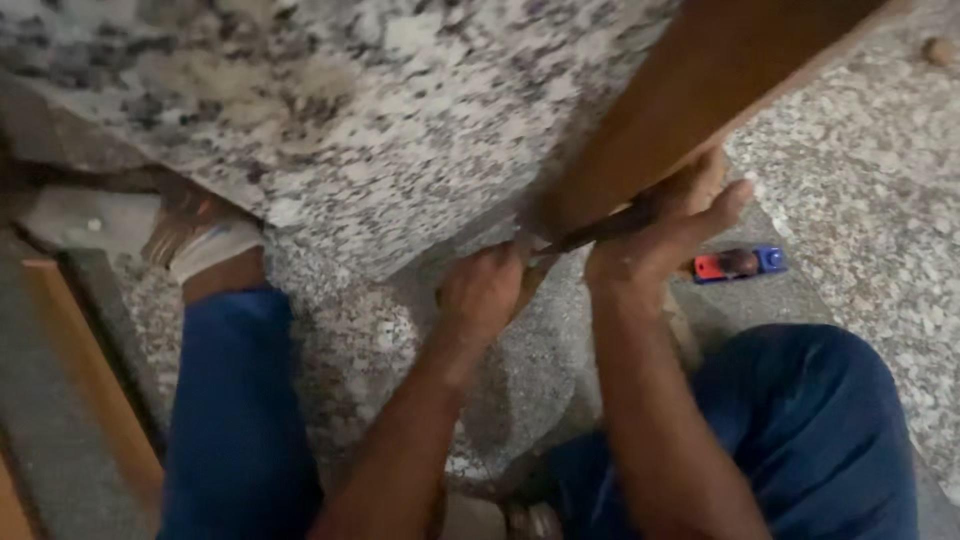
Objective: The person sits on the floor and uses a chisel and hammer to trim the bottom edge of a wooden frame. They then switch to a hand plane to smooth the same edge.
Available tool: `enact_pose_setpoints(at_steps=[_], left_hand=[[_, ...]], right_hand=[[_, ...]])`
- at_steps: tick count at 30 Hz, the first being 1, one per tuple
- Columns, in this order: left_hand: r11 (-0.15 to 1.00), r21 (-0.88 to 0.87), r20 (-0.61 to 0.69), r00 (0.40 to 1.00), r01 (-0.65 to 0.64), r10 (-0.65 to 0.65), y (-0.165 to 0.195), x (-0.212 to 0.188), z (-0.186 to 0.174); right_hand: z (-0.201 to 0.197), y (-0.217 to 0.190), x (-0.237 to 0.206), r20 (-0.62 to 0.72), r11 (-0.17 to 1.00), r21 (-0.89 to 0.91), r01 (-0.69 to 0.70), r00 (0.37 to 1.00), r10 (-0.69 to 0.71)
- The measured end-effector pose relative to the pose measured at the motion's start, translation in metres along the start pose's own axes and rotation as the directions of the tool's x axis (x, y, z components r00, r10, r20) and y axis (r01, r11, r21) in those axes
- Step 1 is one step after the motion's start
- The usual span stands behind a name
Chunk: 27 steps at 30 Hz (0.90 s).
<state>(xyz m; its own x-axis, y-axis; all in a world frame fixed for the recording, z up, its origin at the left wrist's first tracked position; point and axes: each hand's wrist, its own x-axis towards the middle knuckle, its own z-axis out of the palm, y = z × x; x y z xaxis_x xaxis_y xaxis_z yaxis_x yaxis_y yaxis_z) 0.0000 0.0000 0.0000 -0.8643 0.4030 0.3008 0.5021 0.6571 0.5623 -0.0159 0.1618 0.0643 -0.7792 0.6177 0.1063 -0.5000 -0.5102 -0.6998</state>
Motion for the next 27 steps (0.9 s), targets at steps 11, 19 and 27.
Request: enact_pose_setpoints(at_steps=[11, 19, 27], left_hand=[[1.000, 0.020, 0.027, 1.000, -0.004, 0.003, -0.010, -0.007, 0.018], [0.998, -0.062, -0.079, 0.997, -0.018, 0.013, -0.009, -0.001, 0.032], [0.987, -0.117, 0.118, 0.989, 0.107, -0.094, 0.002, 0.015, 0.032]], right_hand=[[-0.019, 0.003, 0.013, 0.171, 0.979, -0.142, 0.147, 0.978, -0.122], [0.001, 0.008, 0.032, 0.049, 0.995, -0.030, 0.099, 0.994, -0.097], [-0.032, 0.020, 0.064, 0.064, 0.981, -0.084, 0.173, 0.984, -0.168]])
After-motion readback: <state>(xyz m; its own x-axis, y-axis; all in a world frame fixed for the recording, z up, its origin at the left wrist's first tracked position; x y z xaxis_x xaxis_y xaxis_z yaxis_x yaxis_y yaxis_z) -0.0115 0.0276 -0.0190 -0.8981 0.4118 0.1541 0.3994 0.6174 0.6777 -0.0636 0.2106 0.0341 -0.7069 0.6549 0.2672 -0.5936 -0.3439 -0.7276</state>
